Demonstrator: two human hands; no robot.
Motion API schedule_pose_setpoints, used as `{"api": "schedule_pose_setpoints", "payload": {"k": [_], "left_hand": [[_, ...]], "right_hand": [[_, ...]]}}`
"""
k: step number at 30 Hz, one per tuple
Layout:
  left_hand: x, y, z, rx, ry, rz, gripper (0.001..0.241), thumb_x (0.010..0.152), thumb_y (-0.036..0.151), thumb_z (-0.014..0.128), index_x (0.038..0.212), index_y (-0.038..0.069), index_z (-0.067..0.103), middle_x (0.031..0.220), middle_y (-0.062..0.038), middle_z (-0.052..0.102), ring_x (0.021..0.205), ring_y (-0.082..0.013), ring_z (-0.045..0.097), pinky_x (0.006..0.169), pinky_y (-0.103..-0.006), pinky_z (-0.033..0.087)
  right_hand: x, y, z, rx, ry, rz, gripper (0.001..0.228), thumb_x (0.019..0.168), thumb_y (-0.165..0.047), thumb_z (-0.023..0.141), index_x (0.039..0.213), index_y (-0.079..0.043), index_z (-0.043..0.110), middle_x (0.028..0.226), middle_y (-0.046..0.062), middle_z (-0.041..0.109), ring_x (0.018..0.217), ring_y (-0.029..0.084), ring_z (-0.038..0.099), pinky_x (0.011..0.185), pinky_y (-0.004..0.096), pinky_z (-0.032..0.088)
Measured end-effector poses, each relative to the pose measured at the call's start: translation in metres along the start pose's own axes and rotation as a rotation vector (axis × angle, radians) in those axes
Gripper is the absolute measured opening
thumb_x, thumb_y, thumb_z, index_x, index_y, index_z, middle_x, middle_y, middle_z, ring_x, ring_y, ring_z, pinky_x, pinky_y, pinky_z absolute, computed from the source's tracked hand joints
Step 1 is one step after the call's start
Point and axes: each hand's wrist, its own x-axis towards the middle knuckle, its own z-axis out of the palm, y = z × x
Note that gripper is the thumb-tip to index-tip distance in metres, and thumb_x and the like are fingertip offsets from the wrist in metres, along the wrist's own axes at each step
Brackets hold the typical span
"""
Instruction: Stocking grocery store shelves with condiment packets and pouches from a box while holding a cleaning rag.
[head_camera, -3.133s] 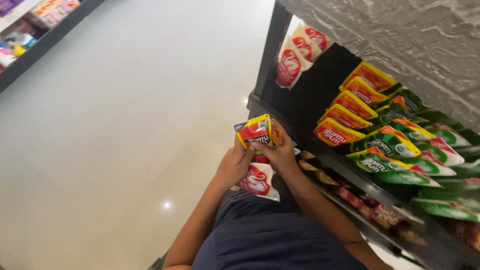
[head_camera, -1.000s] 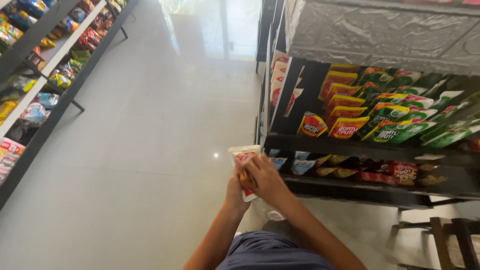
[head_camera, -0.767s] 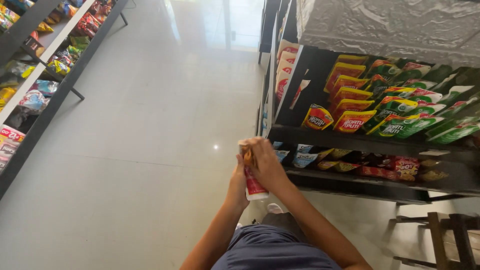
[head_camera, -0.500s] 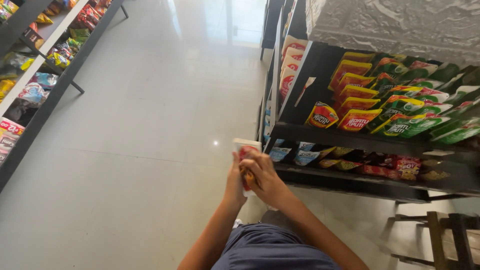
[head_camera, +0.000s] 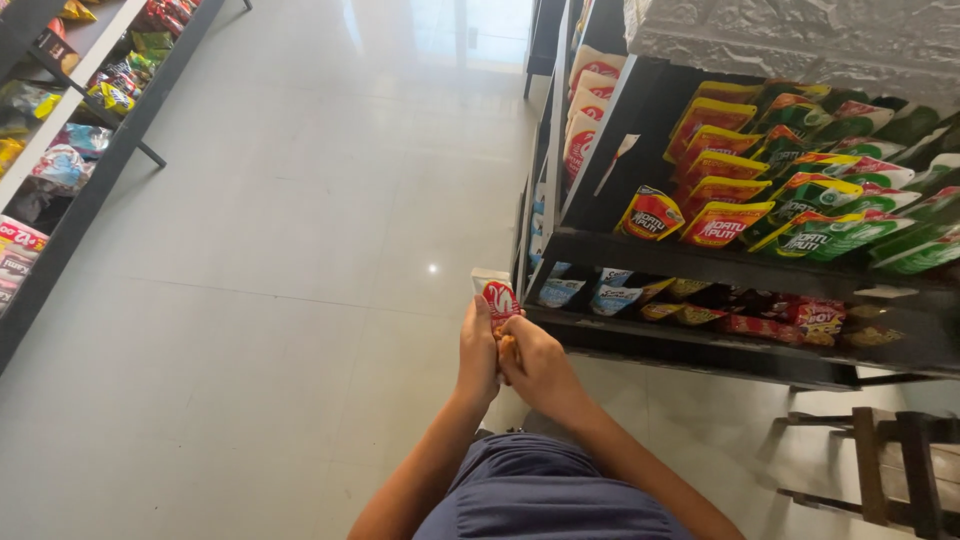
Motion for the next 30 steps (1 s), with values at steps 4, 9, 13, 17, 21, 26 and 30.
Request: {"api": "schedule_pose_setpoints", "payload": {"k": [4, 9, 13, 17, 21, 26, 30], "left_hand": [[0.003, -0.019, -0.009, 0.019, -0.051, -0.135, 0.064, 0.103, 0.062, 0.038, 0.123, 0.005, 0.06, 0.1, -0.007, 0.067, 0.086, -0.0127, 0.066, 0.07, -0.0283, 0.056], [-0.005, -0.028, -0.006, 0.168, -0.192, -0.156, 0.063, 0.103, 0.06, 0.044, 0.123, 0.003, 0.062, 0.098, -0.006, 0.071, 0.08, -0.0105, 0.067, 0.07, -0.0259, 0.057], [-0.011, -0.025, -0.015, 0.25, -0.224, -0.056, 0.053, 0.103, 0.048, 0.06, 0.124, 0.0, 0.063, 0.096, -0.007, 0.07, 0.08, -0.0138, 0.064, 0.07, -0.0294, 0.054], [-0.016, 0.015, -0.011, -0.075, -0.22, -0.094, 0.05, 0.099, 0.043, 0.051, 0.137, 0.01, 0.053, 0.107, -0.007, 0.072, 0.089, -0.0143, 0.07, 0.079, -0.0313, 0.06], [-0.007, 0.027, -0.007, -0.179, -0.357, 0.069, 0.053, 0.106, 0.04, 0.044, 0.152, 0.012, 0.041, 0.127, -0.012, 0.063, 0.106, -0.0147, 0.065, 0.091, -0.0301, 0.056], [0.012, 0.017, -0.016, 0.372, -0.222, 0.429, 0.048, 0.116, 0.033, 0.045, 0.151, 0.002, 0.05, 0.14, -0.013, 0.05, 0.122, -0.0188, 0.052, 0.106, -0.0331, 0.047], [0.005, -0.002, 0.0, 0.291, -0.248, 0.339, 0.049, 0.111, 0.04, 0.042, 0.147, 0.006, 0.039, 0.134, -0.007, 0.052, 0.126, -0.0121, 0.05, 0.108, -0.0256, 0.04]], "right_hand": [[0.015, 0.008, 0.005, -0.129, 0.117, -0.282, 0.015, 0.099, -0.017, 0.059, 0.104, -0.004, 0.053, 0.099, 0.016, 0.059, 0.095, 0.035, 0.061, 0.082, 0.047, 0.05], [0.058, 0.02, -0.009, -0.269, 0.29, -0.205, 0.018, 0.097, -0.02, 0.062, 0.102, -0.005, 0.052, 0.099, 0.015, 0.055, 0.094, 0.032, 0.059, 0.081, 0.044, 0.05], [0.077, 0.098, -0.007, 0.211, 0.306, 0.094, 0.017, 0.102, -0.024, 0.06, 0.105, -0.009, 0.055, 0.104, 0.014, 0.06, 0.098, 0.029, 0.063, 0.084, 0.041, 0.054], [0.044, 0.079, -0.02, 1.267, 0.203, 0.31, 0.032, 0.096, -0.035, 0.061, 0.12, -0.015, 0.057, 0.116, 0.01, 0.065, 0.106, 0.024, 0.068, 0.088, 0.04, 0.059], [0.007, 0.072, 0.019, 1.281, -0.045, 0.158, 0.065, 0.084, -0.03, 0.072, 0.143, -0.015, 0.047, 0.128, 0.008, 0.065, 0.113, 0.018, 0.068, 0.094, 0.039, 0.059], [0.015, 0.047, 0.012, 0.935, 0.114, 0.046, 0.07, 0.086, -0.001, 0.081, 0.143, -0.005, 0.042, 0.13, 0.015, 0.062, 0.118, 0.021, 0.064, 0.098, 0.038, 0.058], [0.02, 0.019, -0.002, 0.699, 0.189, -0.035, 0.055, 0.091, -0.005, 0.074, 0.132, -0.004, 0.037, 0.122, 0.015, 0.059, 0.115, 0.021, 0.065, 0.092, 0.035, 0.062]]}}
